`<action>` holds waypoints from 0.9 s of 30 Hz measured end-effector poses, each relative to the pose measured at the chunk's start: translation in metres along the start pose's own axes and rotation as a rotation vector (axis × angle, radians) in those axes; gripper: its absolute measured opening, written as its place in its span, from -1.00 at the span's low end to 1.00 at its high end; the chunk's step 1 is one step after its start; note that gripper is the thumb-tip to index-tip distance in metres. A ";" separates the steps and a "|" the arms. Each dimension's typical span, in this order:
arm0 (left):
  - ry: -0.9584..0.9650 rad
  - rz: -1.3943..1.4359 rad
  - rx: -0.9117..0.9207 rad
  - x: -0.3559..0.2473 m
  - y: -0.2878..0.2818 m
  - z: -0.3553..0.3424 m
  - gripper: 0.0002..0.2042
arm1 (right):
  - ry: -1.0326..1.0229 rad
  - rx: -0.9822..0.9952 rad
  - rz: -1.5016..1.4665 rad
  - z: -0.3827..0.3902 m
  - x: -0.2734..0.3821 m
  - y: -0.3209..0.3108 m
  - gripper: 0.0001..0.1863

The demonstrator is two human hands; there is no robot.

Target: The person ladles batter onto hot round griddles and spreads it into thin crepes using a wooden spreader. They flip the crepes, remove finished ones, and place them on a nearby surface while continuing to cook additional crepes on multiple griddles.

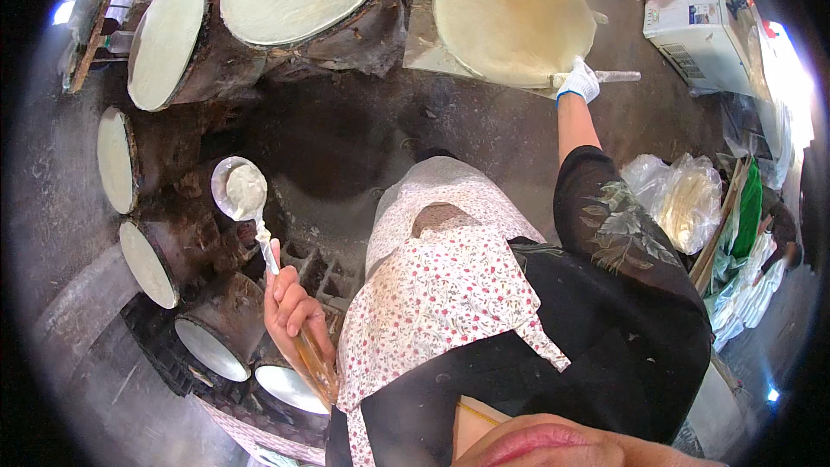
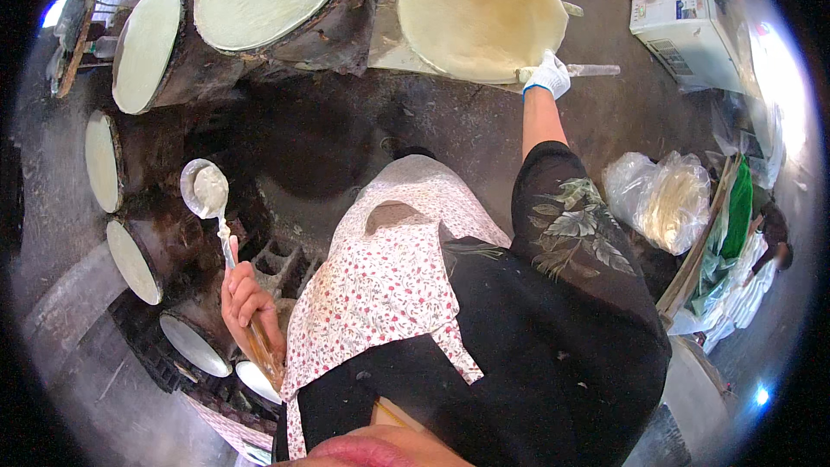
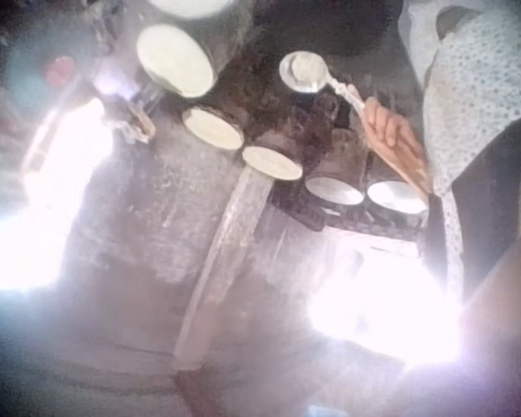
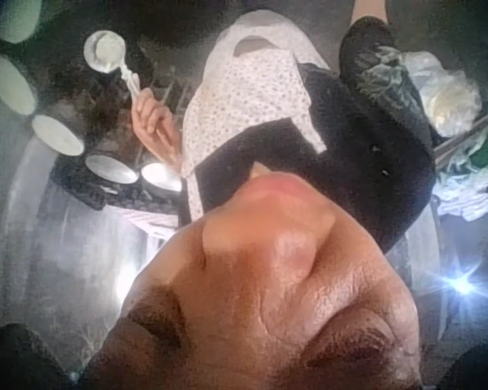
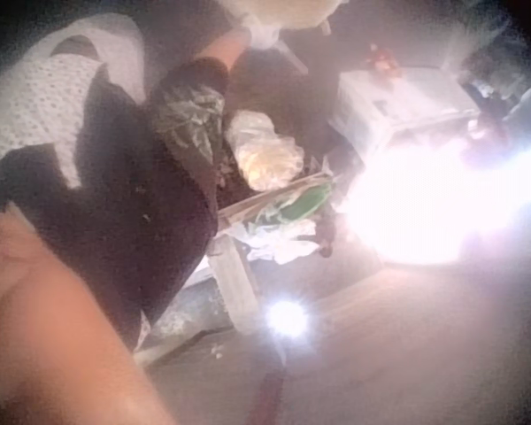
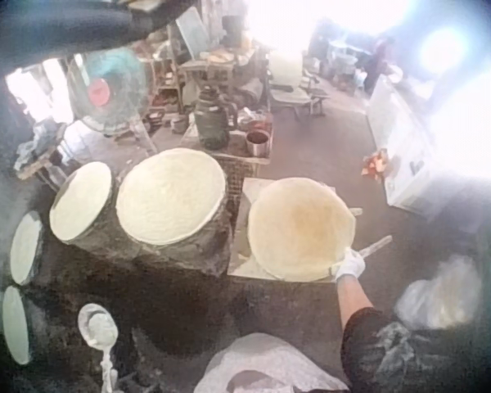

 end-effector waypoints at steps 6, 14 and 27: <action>0.029 -0.007 -0.039 -0.004 0.000 0.001 -0.49 | -0.093 -0.047 0.141 0.027 0.035 -0.026 -0.70; 0.045 -0.005 -0.088 -0.040 -0.018 0.013 -0.52 | -1.000 0.424 0.716 0.235 0.094 0.075 -0.46; 0.194 0.151 0.003 -0.041 -0.045 0.059 -0.50 | -0.966 0.662 1.195 0.243 0.062 0.112 -0.03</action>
Point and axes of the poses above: each hand's wrist, its own z-axis away from the middle knuckle, its own y-axis out of the palm, x = y × z, the point moved 7 cm from there along -z, towards the middle knuckle, and after that the axes turned 3 degrees about -y, right-handed, at the moved point
